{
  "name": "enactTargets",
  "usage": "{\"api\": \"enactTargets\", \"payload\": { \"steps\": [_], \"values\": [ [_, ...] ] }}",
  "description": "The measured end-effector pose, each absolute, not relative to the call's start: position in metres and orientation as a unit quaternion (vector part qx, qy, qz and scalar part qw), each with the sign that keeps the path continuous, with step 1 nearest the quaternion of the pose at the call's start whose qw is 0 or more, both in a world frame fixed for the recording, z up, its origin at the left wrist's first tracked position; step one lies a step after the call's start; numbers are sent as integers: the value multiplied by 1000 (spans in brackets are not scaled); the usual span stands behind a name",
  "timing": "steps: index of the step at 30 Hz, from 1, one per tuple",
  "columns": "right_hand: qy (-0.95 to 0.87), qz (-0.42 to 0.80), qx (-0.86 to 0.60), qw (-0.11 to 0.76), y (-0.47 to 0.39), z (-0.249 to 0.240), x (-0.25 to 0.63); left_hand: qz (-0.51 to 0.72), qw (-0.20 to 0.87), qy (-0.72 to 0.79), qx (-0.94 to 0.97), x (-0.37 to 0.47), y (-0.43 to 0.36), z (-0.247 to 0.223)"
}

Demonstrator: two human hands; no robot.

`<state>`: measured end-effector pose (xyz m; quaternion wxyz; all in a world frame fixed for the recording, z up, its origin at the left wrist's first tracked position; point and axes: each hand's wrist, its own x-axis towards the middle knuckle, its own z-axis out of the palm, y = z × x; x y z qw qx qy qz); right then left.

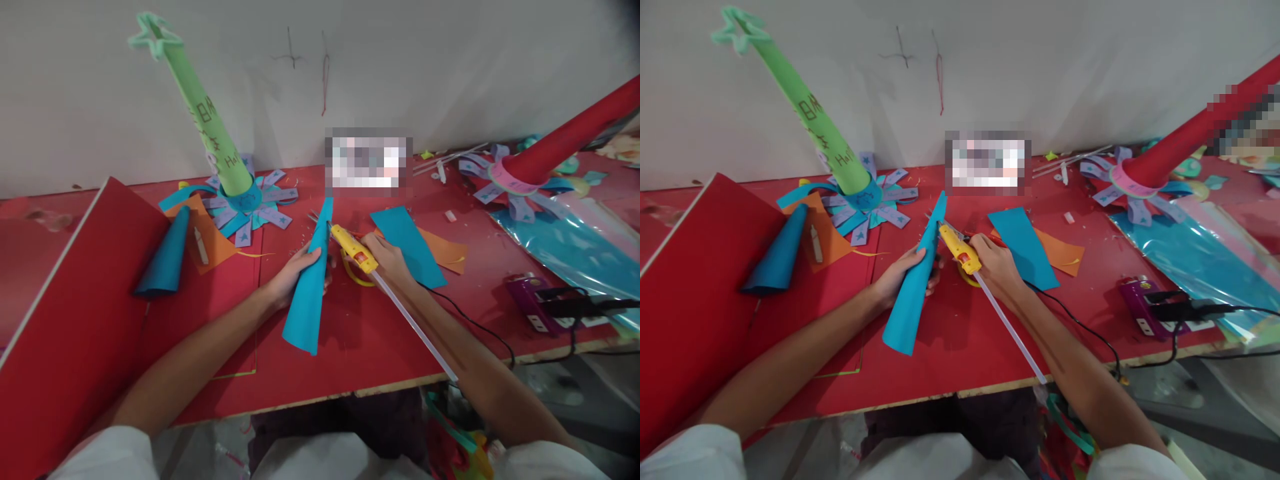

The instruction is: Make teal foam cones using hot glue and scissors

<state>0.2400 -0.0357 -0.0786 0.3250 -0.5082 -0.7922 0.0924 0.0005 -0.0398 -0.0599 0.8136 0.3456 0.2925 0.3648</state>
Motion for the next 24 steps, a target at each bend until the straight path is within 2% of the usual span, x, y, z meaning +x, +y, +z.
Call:
{"api": "enactTargets", "payload": {
  "steps": [10,24],
  "values": [
    [-792,104,-499,335,-33,-86,242,299,836,305,346,-4,-39,-56],
    [-790,147,-502,319,-35,-78,238,318,837,292,336,-2,-39,-57]
  ]
}}
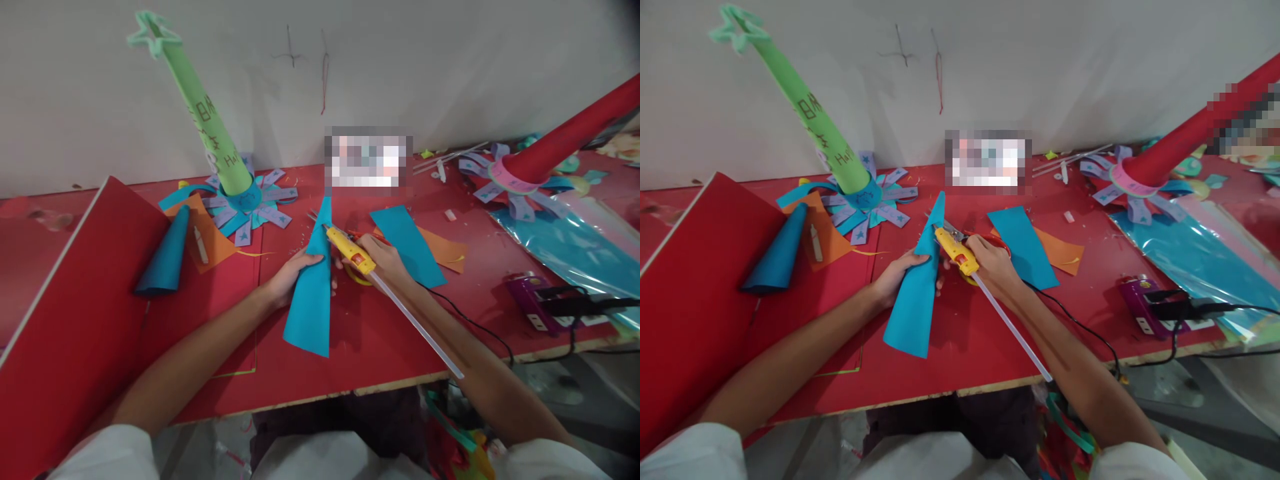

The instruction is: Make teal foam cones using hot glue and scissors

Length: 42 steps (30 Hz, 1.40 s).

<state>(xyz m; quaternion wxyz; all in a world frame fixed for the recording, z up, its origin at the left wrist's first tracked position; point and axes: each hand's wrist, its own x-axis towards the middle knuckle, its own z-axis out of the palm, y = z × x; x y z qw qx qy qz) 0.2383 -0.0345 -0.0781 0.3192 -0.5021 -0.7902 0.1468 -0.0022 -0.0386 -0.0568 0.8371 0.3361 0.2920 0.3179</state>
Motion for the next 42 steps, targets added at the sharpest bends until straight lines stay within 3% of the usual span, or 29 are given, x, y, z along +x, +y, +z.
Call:
{"api": "enactTargets", "payload": {
  "steps": [42],
  "values": [
    [-784,148,-521,304,-37,-76,237,317,824,309,354,1,-40,-60]
  ]
}}
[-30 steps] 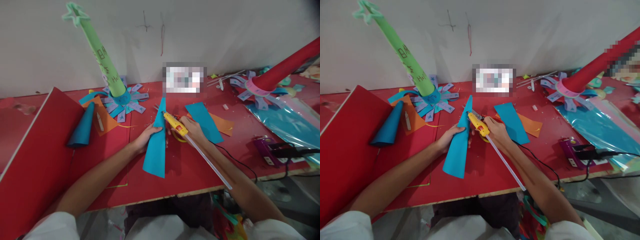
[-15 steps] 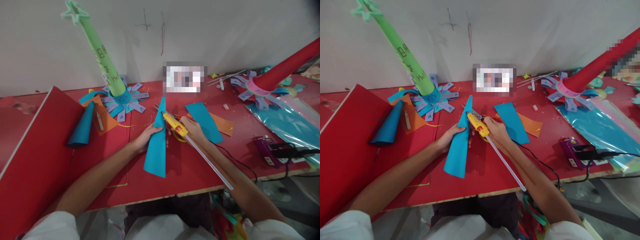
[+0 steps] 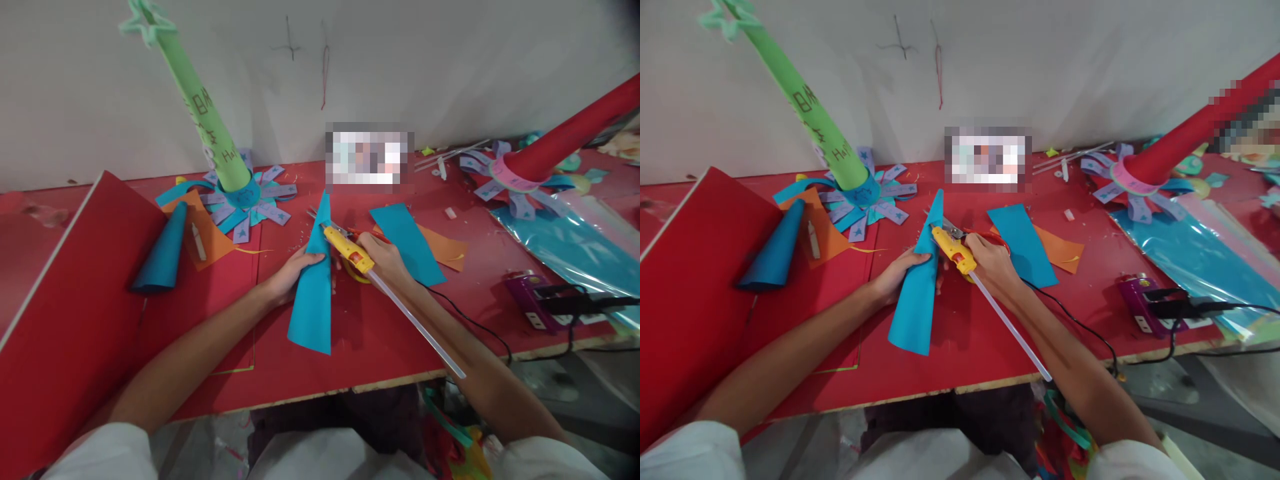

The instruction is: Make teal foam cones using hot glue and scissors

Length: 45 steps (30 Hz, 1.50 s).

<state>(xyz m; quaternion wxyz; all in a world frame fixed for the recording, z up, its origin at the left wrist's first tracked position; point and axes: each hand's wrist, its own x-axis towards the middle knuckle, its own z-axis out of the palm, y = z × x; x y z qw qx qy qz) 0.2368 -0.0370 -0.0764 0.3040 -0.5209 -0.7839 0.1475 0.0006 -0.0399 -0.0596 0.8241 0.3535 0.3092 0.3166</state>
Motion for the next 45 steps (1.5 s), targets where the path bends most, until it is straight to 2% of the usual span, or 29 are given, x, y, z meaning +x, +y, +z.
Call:
{"api": "enactTargets", "payload": {
  "steps": [37,42,45],
  "values": [
    [-796,121,-507,308,-39,-76,235,332,817,297,366,2,-40,-60],
    [-790,131,-507,318,-40,-71,236,268,835,287,385,-1,-37,-59],
    [-785,143,-513,316,-40,-70,236,271,839,289,374,-2,-35,-61]
  ]
}}
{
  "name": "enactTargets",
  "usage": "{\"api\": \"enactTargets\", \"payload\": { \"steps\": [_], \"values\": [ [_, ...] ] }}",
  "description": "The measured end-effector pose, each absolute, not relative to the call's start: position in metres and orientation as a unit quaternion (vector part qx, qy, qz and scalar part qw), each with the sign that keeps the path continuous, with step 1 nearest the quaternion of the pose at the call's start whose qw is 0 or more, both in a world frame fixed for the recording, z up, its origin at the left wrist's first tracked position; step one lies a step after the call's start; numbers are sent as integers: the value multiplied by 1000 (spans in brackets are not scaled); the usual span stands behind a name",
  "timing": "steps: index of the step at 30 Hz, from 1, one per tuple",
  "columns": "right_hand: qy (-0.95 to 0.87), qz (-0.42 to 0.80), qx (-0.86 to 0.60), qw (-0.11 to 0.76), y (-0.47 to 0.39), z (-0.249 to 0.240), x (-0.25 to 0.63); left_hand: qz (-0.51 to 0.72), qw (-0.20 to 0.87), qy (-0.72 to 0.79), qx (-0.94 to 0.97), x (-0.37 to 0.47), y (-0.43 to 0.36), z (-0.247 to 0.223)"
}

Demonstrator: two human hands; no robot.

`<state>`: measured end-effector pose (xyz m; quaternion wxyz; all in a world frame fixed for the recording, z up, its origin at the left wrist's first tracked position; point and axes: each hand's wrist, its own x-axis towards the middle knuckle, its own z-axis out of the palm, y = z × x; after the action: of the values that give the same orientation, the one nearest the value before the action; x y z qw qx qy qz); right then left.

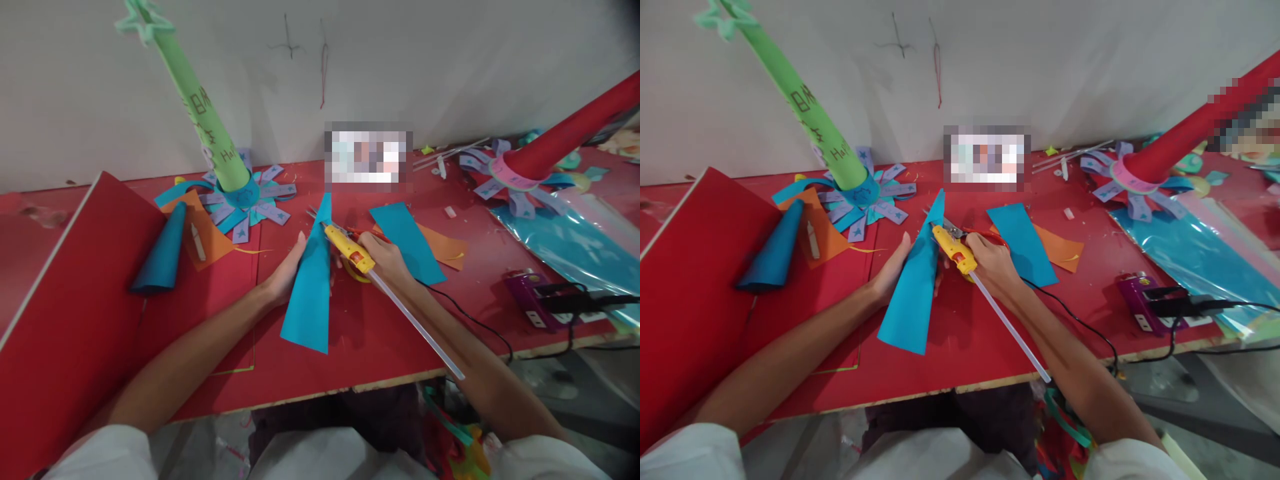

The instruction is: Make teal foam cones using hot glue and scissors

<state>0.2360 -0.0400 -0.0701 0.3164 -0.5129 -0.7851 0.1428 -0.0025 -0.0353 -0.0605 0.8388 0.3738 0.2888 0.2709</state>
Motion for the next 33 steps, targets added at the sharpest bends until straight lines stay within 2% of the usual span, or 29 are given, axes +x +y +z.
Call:
{"api": "enactTargets", "payload": {
  "steps": [12,18,33],
  "values": [
    [-774,143,-525,322,-40,-72,235,334,823,339,312,1,-35,-66],
    [-771,141,-526,329,-41,-72,233,327,811,380,300,1,-36,-63],
    [-778,118,-511,347,-42,-73,232,353,829,331,281,1,-36,-60]
  ]
}}
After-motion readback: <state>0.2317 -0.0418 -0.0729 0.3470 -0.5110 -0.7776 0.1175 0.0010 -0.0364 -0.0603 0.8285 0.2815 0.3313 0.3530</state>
